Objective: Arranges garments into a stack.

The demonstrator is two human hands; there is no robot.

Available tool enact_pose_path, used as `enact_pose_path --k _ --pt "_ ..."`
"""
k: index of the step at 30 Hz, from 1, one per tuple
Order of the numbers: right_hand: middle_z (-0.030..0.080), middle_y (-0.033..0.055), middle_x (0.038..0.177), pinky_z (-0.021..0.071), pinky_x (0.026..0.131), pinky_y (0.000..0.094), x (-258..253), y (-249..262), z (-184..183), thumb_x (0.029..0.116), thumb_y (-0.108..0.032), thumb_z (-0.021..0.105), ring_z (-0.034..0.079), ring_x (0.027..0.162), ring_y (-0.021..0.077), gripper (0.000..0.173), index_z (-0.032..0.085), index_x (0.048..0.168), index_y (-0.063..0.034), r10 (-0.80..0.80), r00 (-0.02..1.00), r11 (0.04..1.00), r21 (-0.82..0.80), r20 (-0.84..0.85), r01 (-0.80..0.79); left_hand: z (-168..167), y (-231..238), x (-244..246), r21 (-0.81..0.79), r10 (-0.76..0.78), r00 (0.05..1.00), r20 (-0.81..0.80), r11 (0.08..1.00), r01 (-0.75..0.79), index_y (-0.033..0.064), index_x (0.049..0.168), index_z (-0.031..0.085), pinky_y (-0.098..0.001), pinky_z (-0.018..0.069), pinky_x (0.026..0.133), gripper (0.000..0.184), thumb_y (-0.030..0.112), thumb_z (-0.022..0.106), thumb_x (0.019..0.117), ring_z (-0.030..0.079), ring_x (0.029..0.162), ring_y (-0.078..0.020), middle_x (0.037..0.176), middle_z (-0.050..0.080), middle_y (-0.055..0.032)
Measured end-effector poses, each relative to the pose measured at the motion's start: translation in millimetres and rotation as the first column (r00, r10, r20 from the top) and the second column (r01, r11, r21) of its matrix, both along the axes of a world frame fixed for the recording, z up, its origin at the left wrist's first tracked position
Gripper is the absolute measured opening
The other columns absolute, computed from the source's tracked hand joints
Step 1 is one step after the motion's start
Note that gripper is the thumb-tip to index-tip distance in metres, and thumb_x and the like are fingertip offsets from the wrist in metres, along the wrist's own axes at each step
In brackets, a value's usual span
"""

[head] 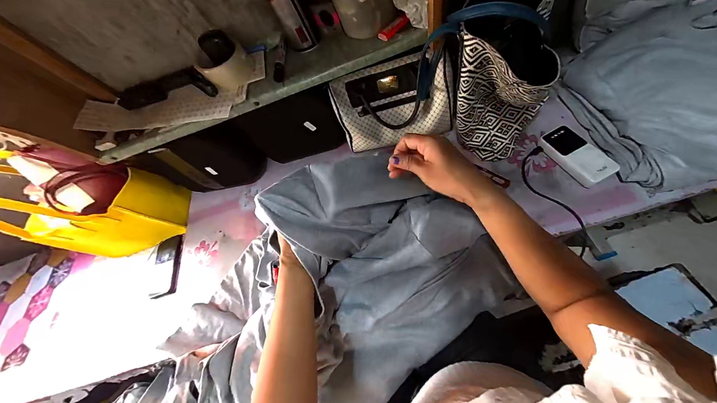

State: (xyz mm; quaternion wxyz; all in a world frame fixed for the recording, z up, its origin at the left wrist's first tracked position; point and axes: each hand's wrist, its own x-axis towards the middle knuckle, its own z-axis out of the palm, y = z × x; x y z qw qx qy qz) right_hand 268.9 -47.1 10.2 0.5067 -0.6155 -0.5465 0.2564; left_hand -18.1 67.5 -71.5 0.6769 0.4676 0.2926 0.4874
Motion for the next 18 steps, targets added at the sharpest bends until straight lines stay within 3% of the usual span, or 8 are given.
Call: enact_pose_path --k 3,5,7,10,12,14,15,18 --pt "0.069 0.0253 0.101 0.0519 0.089 0.0605 3.8 -2.3 -18.4 0.1076 -0.038 0.052 0.068 0.1 0.041 0.049 0.067 0.106 0.0085 -0.183 0.94 0.947 -0.205 0.287 0.247 54.8 -30.8 22.6 -0.227 0.109 0.991 -0.08 0.966 -0.125 0.0016 0.145 0.039 -0.0236 0.0465 0.099 0.051 0.023 0.005 0.1127 0.055 0.115 -0.0082 0.129 0.056 -0.0104" --pt "0.068 0.0288 0.104 0.0497 0.09 0.0667 7.9 0.6 -45.9 0.1042 -0.046 0.057 0.066 0.103 0.0456 0.057 0.07 0.103 0.0092 -0.098 0.965 0.91 -0.372 0.242 0.186 23.1 -20.3 13.0 -0.059 0.051 0.998 0.027 0.997 -0.049 -0.0044 0.145 0.038 -0.0258 0.0471 0.101 0.052 0.022 0.007 0.1126 0.056 0.119 -0.0103 0.132 0.056 -0.0146" --pt "0.069 0.0218 0.094 0.0538 0.082 0.0608 -10.9 -7.6 -62.3 0.0983 -0.03 0.071 0.068 0.09 0.0374 0.034 0.072 0.095 0.0033 -0.132 0.976 0.955 -0.241 0.173 0.172 -3.8 -6.4 5.6 0.05 0.018 0.999 0.04 0.999 -0.02 -0.004 0.146 0.039 -0.0321 0.0484 0.103 0.051 0.024 0.011 0.113 0.056 0.122 -0.0134 0.135 0.057 -0.0152" --pt "0.069 0.0159 0.1 0.0548 0.086 0.0534 -56.0 -27.0 -49.9 0.0965 -0.017 0.071 0.068 0.093 0.031 0.017 0.072 0.095 -0.0001 -0.246 0.938 0.969 0.064 0.243 0.238 6.2 -14.2 12.7 0.051 0.092 0.99 -0.106 0.995 -0.087 -0.0027 0.15 0.034 -0.0309 0.0458 0.106 0.049 0.022 0.012 0.113 0.053 0.125 -0.0132 0.14 0.053 -0.0157" --pt "0.07 0.015 0.104 0.0581 0.086 0.0468 -88.0 -41.0 -47.9 0.0999 -0.018 0.064 0.07 0.096 0.0281 0.02 0.072 0.097 0.0 -0.117 0.954 0.992 0.072 0.275 0.101 10.5 -17.5 12.0 0.078 0.088 0.973 -0.211 0.994 -0.072 -0.0048 0.153 0.028 -0.0288 0.0415 0.111 0.05 0.021 0.011 0.1136 0.049 0.132 -0.0136 0.148 0.047 -0.0184" --pt "0.069 0.0164 0.116 0.0555 0.092 0.0463 -108.1 -55.0 -55.3 0.1039 -0.021 0.058 0.069 0.106 0.0291 0.025 0.071 0.103 0.0006 0.108 0.963 0.994 -0.019 0.247 -0.106 -4.6 -10.1 5.1 0.11 0.064 0.984 -0.168 0.993 -0.046 -0.0054 0.15 0.033 -0.0285 0.0448 0.107 0.05 0.022 0.012 0.1136 0.053 0.128 -0.0125 0.142 0.052 -0.0173" --pt "0.07 0.0161 0.118 0.0555 0.093 0.045 -109.3 -57.7 -58.0 0.1031 -0.02 0.059 0.069 0.107 0.0284 0.025 0.072 0.102 0.0009 0.108 0.965 0.994 0.0 0.238 -0.111 -9.1 -8.5 2.3 0.137 0.051 0.99 -0.135 0.99 -0.032 -0.0061 0.149 0.035 -0.0284 0.0461 0.106 0.05 0.022 0.013 0.1134 0.054 0.126 -0.0119 0.14 0.054 -0.0167" --pt "0.071 0.015 0.111 0.0552 0.096 0.0481 -72.5 -42.4 -61.6 0.1022 -0.022 0.062 0.068 0.108 0.0296 0.025 0.075 0.099 -0.0004 -0.235 0.928 0.972 0.08 0.289 0.221 17.9 -21.6 13.8 0.011 0.063 0.995 -0.078 0.998 -0.062 -0.0058 0.145 0.038 -0.0266 0.0495 0.098 0.049 0.018 0.011 0.1119 0.058 0.115 -0.0101 0.13 0.059 -0.0145"
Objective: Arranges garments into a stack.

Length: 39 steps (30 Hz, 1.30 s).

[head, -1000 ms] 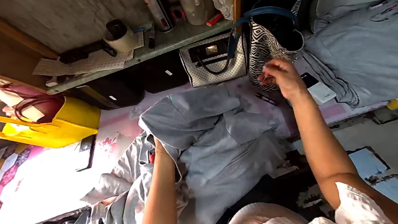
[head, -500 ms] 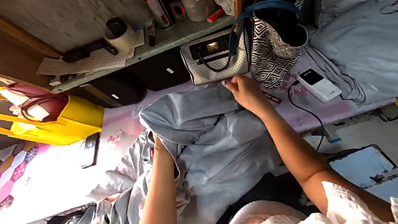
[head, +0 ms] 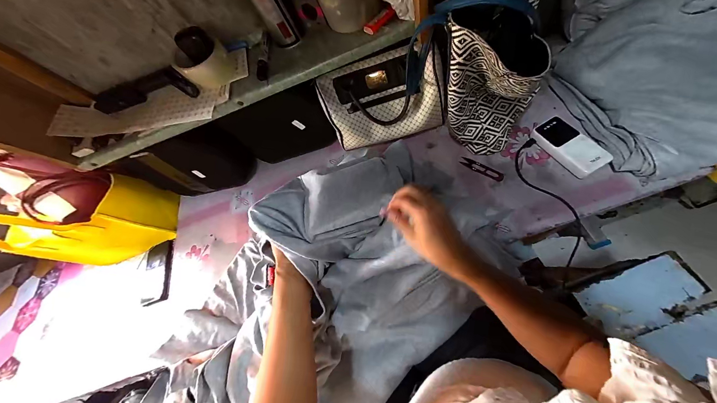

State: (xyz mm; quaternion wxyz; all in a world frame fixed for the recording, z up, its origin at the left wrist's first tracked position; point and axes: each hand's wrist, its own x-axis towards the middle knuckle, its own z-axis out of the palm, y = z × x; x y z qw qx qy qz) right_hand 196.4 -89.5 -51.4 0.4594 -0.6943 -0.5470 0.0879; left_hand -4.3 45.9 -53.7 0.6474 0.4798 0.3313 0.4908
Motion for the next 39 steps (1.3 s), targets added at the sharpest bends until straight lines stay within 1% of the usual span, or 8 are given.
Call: enact_pose_path --k 5,12,17,22,27,29,33,39 --pt "0.065 0.0285 0.117 0.0418 0.099 0.0691 67.7 51.8 -2.7 0.1005 -0.045 0.064 0.059 0.118 0.0454 0.053 0.073 0.103 0.0064 -0.034 0.988 0.898 -0.439 -0.154 -0.038 11.2 1.7 2.4 -0.113 0.026 0.999 0.027 0.993 -0.022 -0.0006 0.135 0.044 -0.0268 0.0527 0.089 0.049 0.019 0.007 0.1111 0.06 0.102 -0.007 0.112 0.062 -0.007" --pt "0.074 0.005 0.095 0.0508 0.098 0.0461 -51.8 1.8 0.1 0.096 -0.014 0.066 0.071 0.092 0.0211 0.012 0.078 0.097 -0.0125 -0.199 0.951 0.965 0.217 0.237 0.148 -17.6 18.7 -7.3 -0.073 0.059 0.997 -0.055 0.995 -0.063 0.0001 0.139 0.043 -0.0315 0.0517 0.094 0.05 0.023 0.008 0.1109 0.058 0.109 -0.0093 0.12 0.06 -0.0082" --pt "0.071 0.0048 0.121 0.0428 0.104 0.0535 -77.1 -12.5 -27.8 0.0959 -0.004 0.06 0.067 0.106 0.0249 0.035 0.072 0.124 -0.0219 -0.095 0.916 0.995 0.058 0.389 0.078 -6.9 12.9 -3.4 -0.03 0.089 0.981 -0.173 0.995 -0.096 -0.001 0.139 0.042 -0.0226 0.0482 0.093 0.044 0.015 0.012 0.1111 0.055 0.107 -0.0033 0.119 0.058 -0.0063" --pt "0.074 0.0019 0.109 0.042 0.103 0.0528 -73.1 -12.7 -29.3 0.0981 -0.006 0.059 0.068 0.1 0.0226 0.034 0.073 0.124 -0.0218 -0.065 0.926 0.997 0.072 0.371 0.041 -39.0 28.4 -16.4 0.076 -0.008 1.0 -0.002 0.997 0.008 -0.002 0.138 0.044 -0.0218 0.0487 0.092 0.048 0.022 0.012 0.1114 0.057 0.107 -0.0052 0.12 0.06 -0.0091" --pt "0.076 0.0104 0.099 0.0469 0.101 0.0544 -4.3 10.7 -4.9 0.0966 -0.007 0.064 0.071 0.095 0.0268 0.023 0.078 0.115 -0.0074 -0.005 0.997 0.983 0.186 0.075 -0.009 19.5 2.3 0.8 -0.088 0.007 0.986 -0.167 0.996 -0.022 0.006 0.133 0.05 -0.025 0.0527 0.086 0.045 0.026 0.015 0.1132 0.059 0.097 -0.0042 0.109 0.063 -0.0024" --pt "0.075 0.0173 0.106 0.0553 0.097 0.0503 58.3 25.8 7.4 0.1001 -0.01 0.061 0.072 0.1 0.0298 0.027 0.071 0.124 0.0001 -0.157 0.985 0.981 0.104 -0.079 0.164 33.1 13.3 -1.4 -0.284 -0.079 0.985 -0.154 0.958 0.032 0.0164 0.11 0.059 -0.0256 0.0584 0.066 0.047 0.039 0.019 0.1128 0.066 0.077 -0.0043 0.086 0.069 0.003" --pt "0.061 0.0239 0.137 0.0375 0.113 0.0609 114.0 28.9 26.5 0.1019 -0.011 0.053 0.054 0.132 0.0422 0.041 0.058 0.141 -0.0006 -0.431 0.902 0.902 -0.018 -0.025 0.431 42.3 20.1 -22.2 -0.414 -0.284 0.928 -0.24 0.895 0.167 0.0191 0.095 0.058 -0.0238 0.0563 0.058 0.028 0.022 0.034 0.1095 0.065 0.064 -0.0047 0.075 0.067 0.0047" --pt "0.073 0.0112 0.11 0.0539 0.1 0.042 -27.0 -18.9 -4.4 0.098 -0.009 0.062 0.067 0.109 0.0248 0.016 0.077 0.101 -0.0038 0.357 0.921 0.907 0.178 0.153 -0.382 35.3 -43.9 -100.5 0.09 -0.047 0.875 -0.482 0.991 0.103 -0.004 0.141 0.053 -0.037 0.0561 0.101 0.038 0.009 0.047 0.1064 0.07 0.113 -0.0185 0.13 0.068 -0.0127"
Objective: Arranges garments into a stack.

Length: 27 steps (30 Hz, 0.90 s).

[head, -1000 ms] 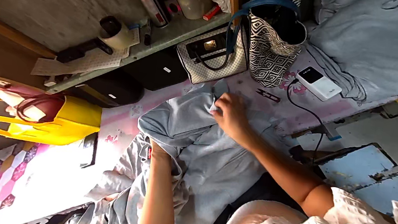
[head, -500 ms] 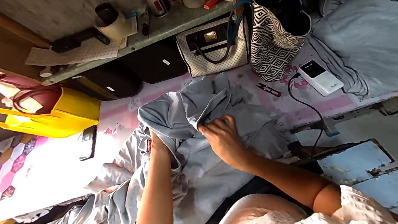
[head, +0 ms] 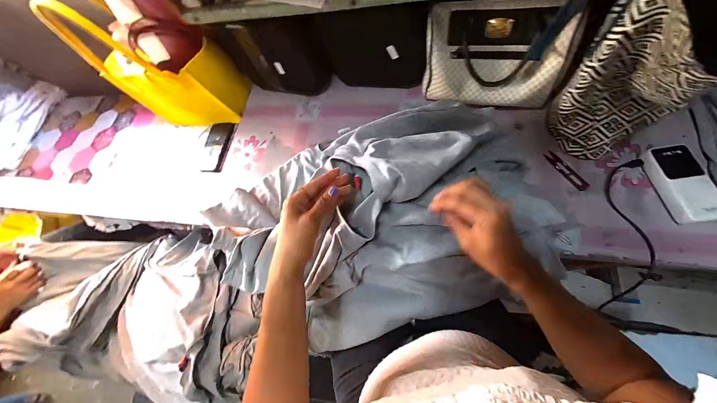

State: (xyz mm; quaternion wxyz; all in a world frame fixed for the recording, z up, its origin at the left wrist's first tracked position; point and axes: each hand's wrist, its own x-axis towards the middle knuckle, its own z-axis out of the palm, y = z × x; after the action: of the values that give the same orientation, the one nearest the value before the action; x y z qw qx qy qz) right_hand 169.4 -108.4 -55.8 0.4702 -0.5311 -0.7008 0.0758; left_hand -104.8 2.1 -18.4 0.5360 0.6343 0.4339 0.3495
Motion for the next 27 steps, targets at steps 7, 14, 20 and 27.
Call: enact_pose_path --k 7,14,20,27 --pt "0.052 0.0228 0.149 0.0246 0.115 0.0733 -56.8 11.0 -50.2 0.0824 -0.01 0.083 0.044 0.141 0.0464 0.063 0.061 0.141 -0.0102 0.503 0.732 0.813 -0.54 0.46 -0.22 -86.3 -88.7 -47.3 0.672 0.308 0.795 -0.523 0.723 0.162 0.0195 0.136 0.067 -0.0765 0.0196 0.116 0.055 0.044 0.075 0.0878 0.039 0.144 -0.0507 0.149 0.051 -0.0261" --pt "0.073 0.0211 0.091 0.0571 0.072 0.0613 -39.3 63.5 -6.4 0.0911 0.005 0.062 0.072 0.082 0.0415 0.018 0.075 0.102 -0.0006 0.188 0.864 0.964 -0.256 0.468 -0.071 -84.1 -37.7 -106.8 0.701 0.564 0.674 -0.476 0.707 -0.096 -0.0017 0.106 0.076 -0.0607 0.0509 0.096 0.023 0.012 0.062 0.0948 0.07 0.103 -0.042 0.104 0.073 -0.0228" --pt "0.07 0.03 0.111 0.048 0.088 0.0728 -55.4 145.1 27.9 0.1025 -0.013 0.056 0.066 0.107 0.0514 0.024 0.072 0.115 0.0014 -0.048 0.902 0.872 -0.423 0.429 0.247 -29.6 10.4 -109.8 0.7 0.705 0.598 -0.381 0.643 -0.312 -0.0035 0.135 0.059 -0.0544 0.0485 0.105 0.037 0.014 0.048 0.1045 0.059 0.125 -0.0414 0.137 0.057 -0.0276" --pt "0.068 0.0233 0.11 0.048 0.091 0.0647 -65.6 132.7 -5.6 0.0972 -0.005 0.064 0.067 0.103 0.0435 0.018 0.071 0.113 -0.0008 -0.065 0.86 0.989 -0.083 0.507 0.124 -106.0 -40.8 -44.6 0.562 0.399 0.751 -0.527 0.826 -0.044 0.0033 0.137 0.062 -0.0605 0.0496 0.096 0.06 0.027 0.078 0.085 0.061 0.122 -0.044 0.133 0.063 -0.0252"
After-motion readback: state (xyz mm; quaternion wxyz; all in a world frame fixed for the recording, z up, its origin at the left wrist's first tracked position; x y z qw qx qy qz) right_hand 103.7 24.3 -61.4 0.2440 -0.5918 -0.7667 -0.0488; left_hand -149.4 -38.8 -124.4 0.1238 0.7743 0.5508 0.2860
